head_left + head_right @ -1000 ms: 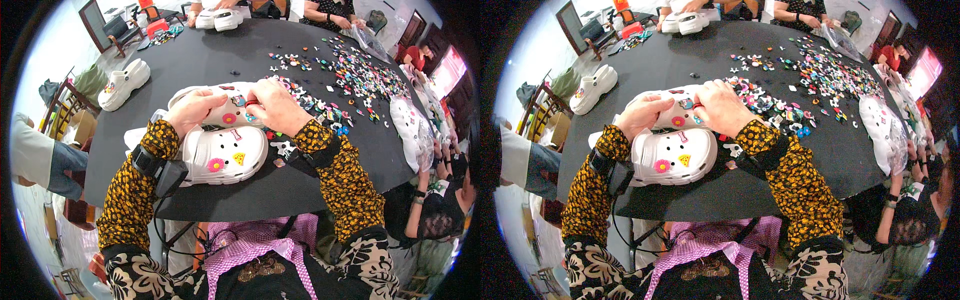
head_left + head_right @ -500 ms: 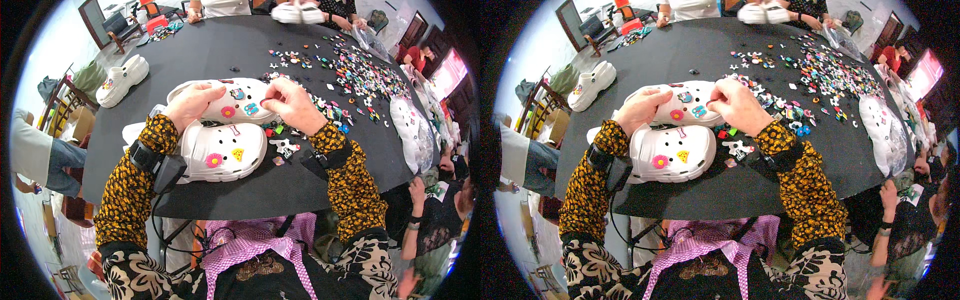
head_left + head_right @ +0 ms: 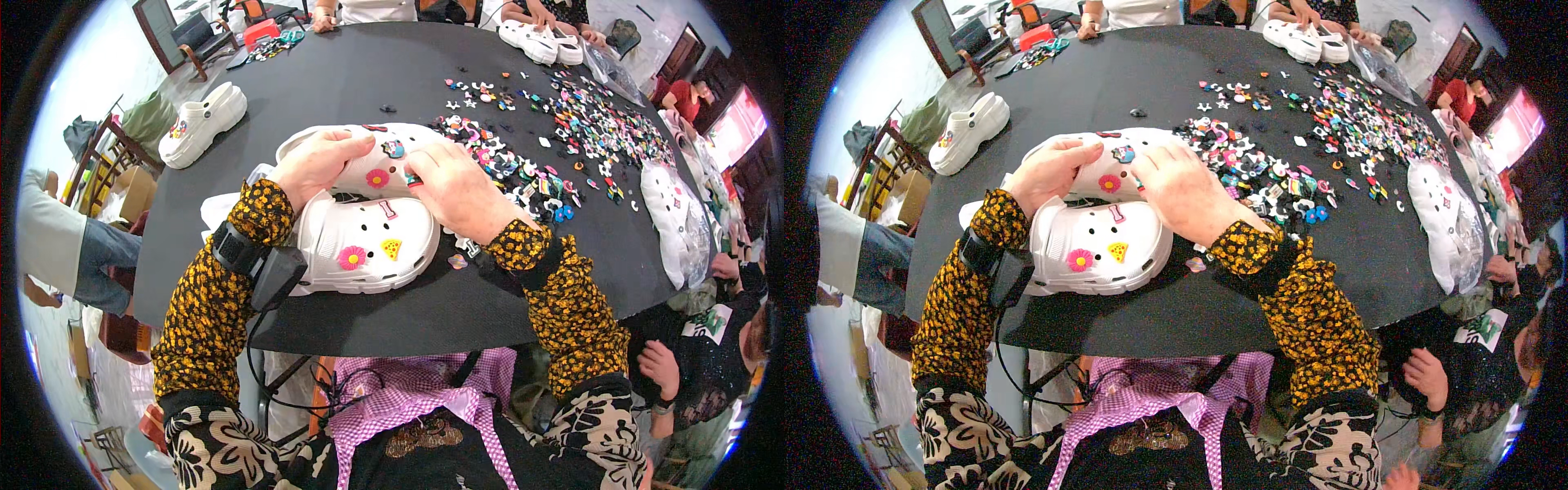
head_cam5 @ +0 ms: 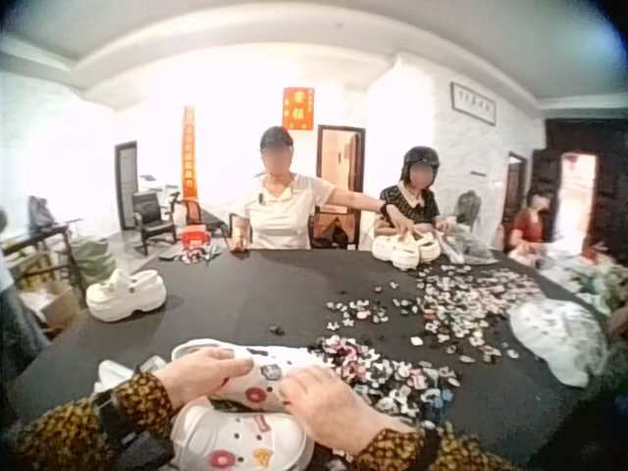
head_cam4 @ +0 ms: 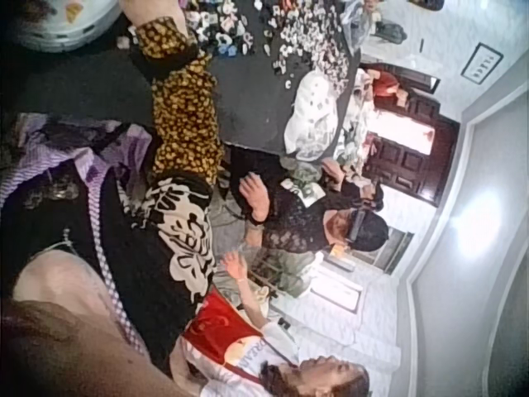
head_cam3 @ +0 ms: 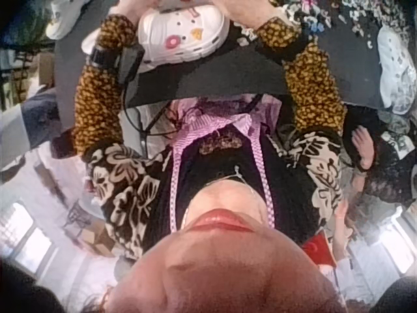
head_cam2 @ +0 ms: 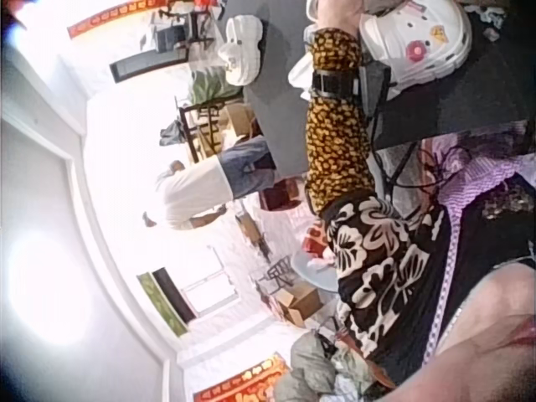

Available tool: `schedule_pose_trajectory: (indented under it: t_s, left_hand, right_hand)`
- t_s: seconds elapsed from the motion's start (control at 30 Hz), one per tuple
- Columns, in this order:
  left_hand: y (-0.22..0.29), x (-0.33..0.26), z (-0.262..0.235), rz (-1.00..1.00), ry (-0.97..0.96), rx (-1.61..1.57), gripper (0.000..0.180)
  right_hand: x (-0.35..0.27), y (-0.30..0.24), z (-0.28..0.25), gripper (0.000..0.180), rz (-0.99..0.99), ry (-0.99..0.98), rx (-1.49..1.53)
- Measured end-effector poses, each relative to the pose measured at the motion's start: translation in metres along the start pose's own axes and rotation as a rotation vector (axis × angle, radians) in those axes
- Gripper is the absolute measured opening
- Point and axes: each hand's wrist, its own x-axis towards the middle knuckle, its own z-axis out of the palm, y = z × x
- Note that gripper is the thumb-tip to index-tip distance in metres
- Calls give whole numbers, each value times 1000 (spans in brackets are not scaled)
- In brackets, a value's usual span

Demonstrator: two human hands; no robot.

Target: Assembling decorative charms onto white clogs in a workshop setting.

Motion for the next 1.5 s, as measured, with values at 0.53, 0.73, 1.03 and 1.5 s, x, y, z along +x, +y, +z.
schedule_pose_trajectory:
  t_s: [0.53, 0.73, 1.03, 1.5]
  left_hand:
    - [-3, 3, -2, 22, -54, 50, 21]
    - [-4, 0, -3, 4, 8, 72, 21]
    - [-3, 0, -2, 13, -52, 45, 21]
    - [0, -2, 0, 8, -91, -1, 18]
  right_hand:
    - [8, 7, -5, 18, -74, -117, 0]
    - [2, 13, -19, 21, 171, -141, 378]
    - [29, 26, 3, 24, 98, -38, 283]
    - [26, 17, 14, 22, 44, 53, 148]
